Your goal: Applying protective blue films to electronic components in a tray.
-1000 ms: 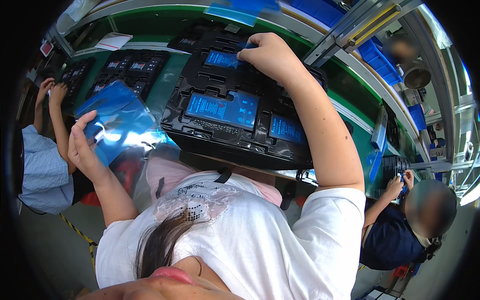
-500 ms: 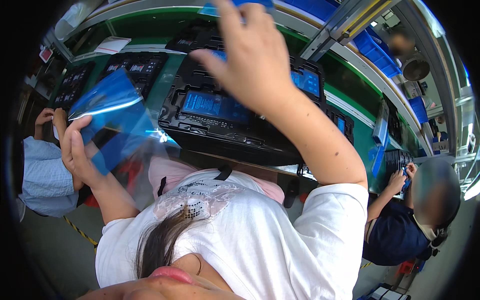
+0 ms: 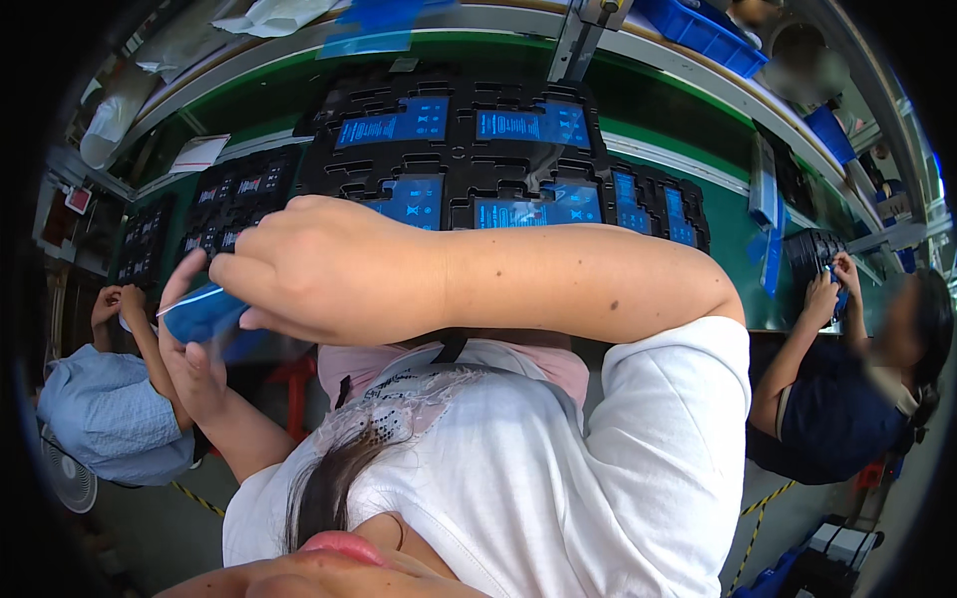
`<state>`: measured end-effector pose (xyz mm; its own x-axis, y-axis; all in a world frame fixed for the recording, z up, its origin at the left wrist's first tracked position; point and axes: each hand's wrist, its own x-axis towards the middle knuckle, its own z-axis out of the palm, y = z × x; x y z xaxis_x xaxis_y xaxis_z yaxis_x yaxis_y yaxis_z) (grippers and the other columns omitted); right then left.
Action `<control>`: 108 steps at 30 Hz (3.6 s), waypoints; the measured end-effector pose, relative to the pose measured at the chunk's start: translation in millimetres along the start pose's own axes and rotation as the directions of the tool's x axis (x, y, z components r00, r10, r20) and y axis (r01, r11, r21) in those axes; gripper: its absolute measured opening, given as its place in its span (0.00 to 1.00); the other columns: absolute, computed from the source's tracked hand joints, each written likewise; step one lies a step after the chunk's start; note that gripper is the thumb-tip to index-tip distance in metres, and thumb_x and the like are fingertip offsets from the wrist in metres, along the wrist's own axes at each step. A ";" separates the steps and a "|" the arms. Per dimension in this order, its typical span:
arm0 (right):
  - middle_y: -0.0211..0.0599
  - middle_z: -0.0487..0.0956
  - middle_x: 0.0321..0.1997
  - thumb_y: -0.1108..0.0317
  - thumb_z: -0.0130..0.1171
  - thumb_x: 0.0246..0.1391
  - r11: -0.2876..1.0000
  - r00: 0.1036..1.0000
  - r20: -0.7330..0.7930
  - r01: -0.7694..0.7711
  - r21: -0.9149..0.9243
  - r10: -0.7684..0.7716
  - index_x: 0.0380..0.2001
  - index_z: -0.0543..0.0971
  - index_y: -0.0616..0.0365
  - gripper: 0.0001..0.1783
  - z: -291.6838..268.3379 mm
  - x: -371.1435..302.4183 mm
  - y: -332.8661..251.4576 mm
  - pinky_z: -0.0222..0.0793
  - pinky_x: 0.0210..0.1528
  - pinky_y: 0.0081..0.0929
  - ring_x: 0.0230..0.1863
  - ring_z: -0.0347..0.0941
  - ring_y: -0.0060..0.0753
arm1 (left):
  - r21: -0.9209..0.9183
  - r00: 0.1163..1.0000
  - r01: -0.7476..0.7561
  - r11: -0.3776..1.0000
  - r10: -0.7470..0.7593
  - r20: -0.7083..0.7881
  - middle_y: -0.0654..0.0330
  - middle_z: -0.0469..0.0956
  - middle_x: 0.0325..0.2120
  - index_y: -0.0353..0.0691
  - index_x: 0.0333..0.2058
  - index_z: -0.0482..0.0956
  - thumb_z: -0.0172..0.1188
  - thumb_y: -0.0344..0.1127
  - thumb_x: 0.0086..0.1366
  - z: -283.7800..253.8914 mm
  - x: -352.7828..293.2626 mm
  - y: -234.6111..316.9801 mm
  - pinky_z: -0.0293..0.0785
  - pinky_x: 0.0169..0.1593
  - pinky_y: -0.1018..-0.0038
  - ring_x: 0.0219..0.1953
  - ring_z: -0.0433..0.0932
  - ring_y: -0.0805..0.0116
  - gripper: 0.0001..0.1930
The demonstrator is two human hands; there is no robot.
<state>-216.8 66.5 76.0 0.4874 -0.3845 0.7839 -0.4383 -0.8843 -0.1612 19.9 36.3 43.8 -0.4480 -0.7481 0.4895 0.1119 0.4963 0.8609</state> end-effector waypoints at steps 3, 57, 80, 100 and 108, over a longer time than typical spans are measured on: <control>0.44 0.74 0.33 0.63 0.63 0.43 0.969 0.984 0.057 -0.177 0.171 0.170 0.39 0.70 0.60 0.21 -7.9 -0.3 4.8 0.68 0.38 0.39 0.36 0.72 0.49 | -0.042 0.999 0.042 0.998 -0.043 -0.020 0.52 0.68 0.49 0.27 0.53 0.62 0.59 0.49 0.59 -4.5 2.3 -12.4 0.64 0.53 0.74 0.47 0.71 0.66 0.33; 0.25 0.68 0.18 0.52 0.62 0.48 0.370 0.462 -0.197 -0.852 -0.371 0.865 0.32 0.79 0.58 0.19 -145.9 -81.6 58.1 0.56 0.23 0.17 0.20 0.63 0.17 | 0.221 0.819 -0.236 0.946 0.316 -0.479 0.51 0.78 0.33 0.25 0.49 0.67 0.47 0.39 0.69 -25.4 -5.6 -8.5 0.75 0.47 0.74 0.39 0.78 0.65 0.20; 0.70 0.60 0.57 0.56 0.69 0.42 0.296 0.088 -0.501 -0.887 0.353 0.861 0.66 0.44 0.60 0.57 -130.7 -152.7 -2.9 0.61 0.57 0.37 0.58 0.63 0.52 | 0.561 0.646 -0.096 0.822 0.481 -0.593 0.44 0.73 0.47 0.22 0.48 0.68 0.29 0.42 0.72 31.9 30.7 -19.1 0.69 0.55 0.67 0.49 0.74 0.56 0.26; 0.54 0.72 0.51 0.80 0.57 0.44 0.464 0.222 -0.414 -0.545 0.698 0.883 0.59 0.56 0.68 0.37 -141.9 -108.8 -16.1 0.73 0.45 0.25 0.45 0.74 0.36 | 0.300 0.918 -0.051 0.952 0.163 -0.362 0.55 0.76 0.42 0.28 0.49 0.71 0.41 0.40 0.71 81.1 46.7 -63.9 0.63 0.51 0.79 0.43 0.71 0.74 0.20; 0.51 0.73 0.49 0.79 0.60 0.40 0.549 -0.085 -0.672 -0.506 0.665 0.736 0.51 0.65 0.68 0.31 -169.9 -150.5 -81.3 0.71 0.49 0.28 0.46 0.74 0.36 | 0.253 0.856 -0.030 0.967 0.155 -0.493 0.64 0.73 0.31 0.29 0.39 0.75 0.44 0.42 0.70 77.4 47.6 -44.5 0.62 0.40 0.84 0.34 0.66 0.81 0.19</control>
<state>-382.8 241.4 72.9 -0.8715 -0.4395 0.2176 0.0148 -0.4670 -0.8842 -75.1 12.7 18.1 0.0710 -0.7806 0.6210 -0.1027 0.6136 0.7829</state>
